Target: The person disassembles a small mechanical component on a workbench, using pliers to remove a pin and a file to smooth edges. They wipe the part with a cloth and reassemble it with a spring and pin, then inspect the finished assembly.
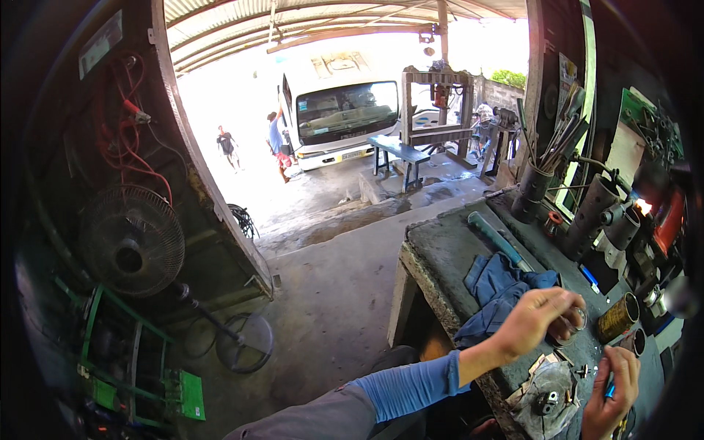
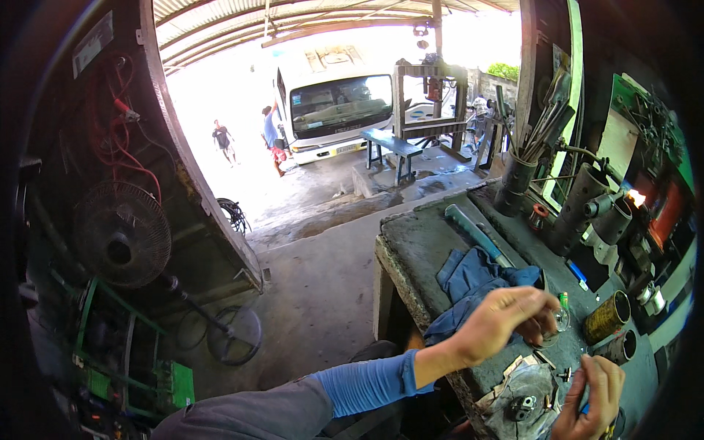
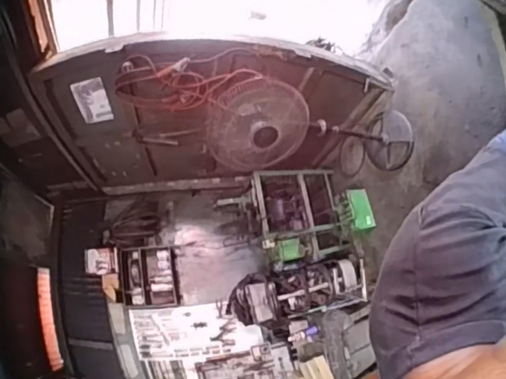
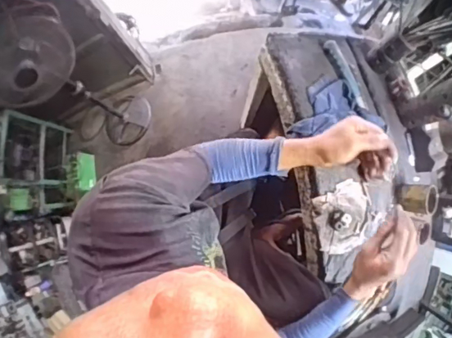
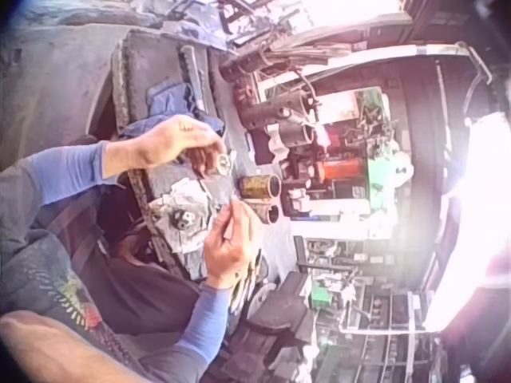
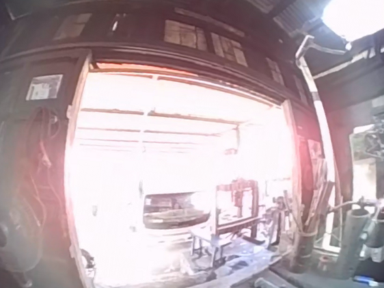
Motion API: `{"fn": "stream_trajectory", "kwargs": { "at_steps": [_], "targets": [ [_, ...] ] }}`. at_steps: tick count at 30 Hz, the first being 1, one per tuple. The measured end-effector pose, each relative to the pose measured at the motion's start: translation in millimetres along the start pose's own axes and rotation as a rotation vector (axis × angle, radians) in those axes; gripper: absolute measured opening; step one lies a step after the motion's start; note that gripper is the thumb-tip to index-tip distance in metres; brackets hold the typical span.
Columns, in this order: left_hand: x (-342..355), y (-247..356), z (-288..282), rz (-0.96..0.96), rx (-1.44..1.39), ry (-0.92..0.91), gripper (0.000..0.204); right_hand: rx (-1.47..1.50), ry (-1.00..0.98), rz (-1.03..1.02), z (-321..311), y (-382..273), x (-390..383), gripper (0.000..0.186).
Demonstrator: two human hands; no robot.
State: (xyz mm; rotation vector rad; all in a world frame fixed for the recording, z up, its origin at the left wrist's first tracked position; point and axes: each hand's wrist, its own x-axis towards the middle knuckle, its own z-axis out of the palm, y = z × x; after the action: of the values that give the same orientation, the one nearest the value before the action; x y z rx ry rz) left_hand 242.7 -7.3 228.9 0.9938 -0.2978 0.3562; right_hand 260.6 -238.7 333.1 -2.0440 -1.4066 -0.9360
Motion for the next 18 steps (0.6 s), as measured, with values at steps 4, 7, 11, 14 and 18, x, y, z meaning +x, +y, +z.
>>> {"fn": "stream_trajectory", "kwargs": {
  "at_steps": [4,7,11,14,18],
  "targets": [
    [-5.2,17.1,-26.5,-0.027,-0.561,-0.005,0.072,0.126,-0.070,0.108,25.5,18.2,-21.9,0.023],
    [-18.3,24.7,-49.5,-0.026,-0.779,0.073,0.081,0.157,-0.085,0.159,25.6,10.1,-15.0,0.019],
    [-15.6,23.1,-47.9,0.017,-0.621,0.021,0.085,0.143,-0.072,0.102,14.0,18.9,-17.6,0.017],
    [-18.2,27.0,-47.6,0.043,-0.181,0.104,0.082,0.161,-0.055,0.073,17.5,21.1,-18.7,0.018],
    [-31.0,24.8,-54.8,0.143,0.812,0.178,0.054,0.177,-0.104,0.076,19.2,18.4,-20.3,0.020]
  ]
}}
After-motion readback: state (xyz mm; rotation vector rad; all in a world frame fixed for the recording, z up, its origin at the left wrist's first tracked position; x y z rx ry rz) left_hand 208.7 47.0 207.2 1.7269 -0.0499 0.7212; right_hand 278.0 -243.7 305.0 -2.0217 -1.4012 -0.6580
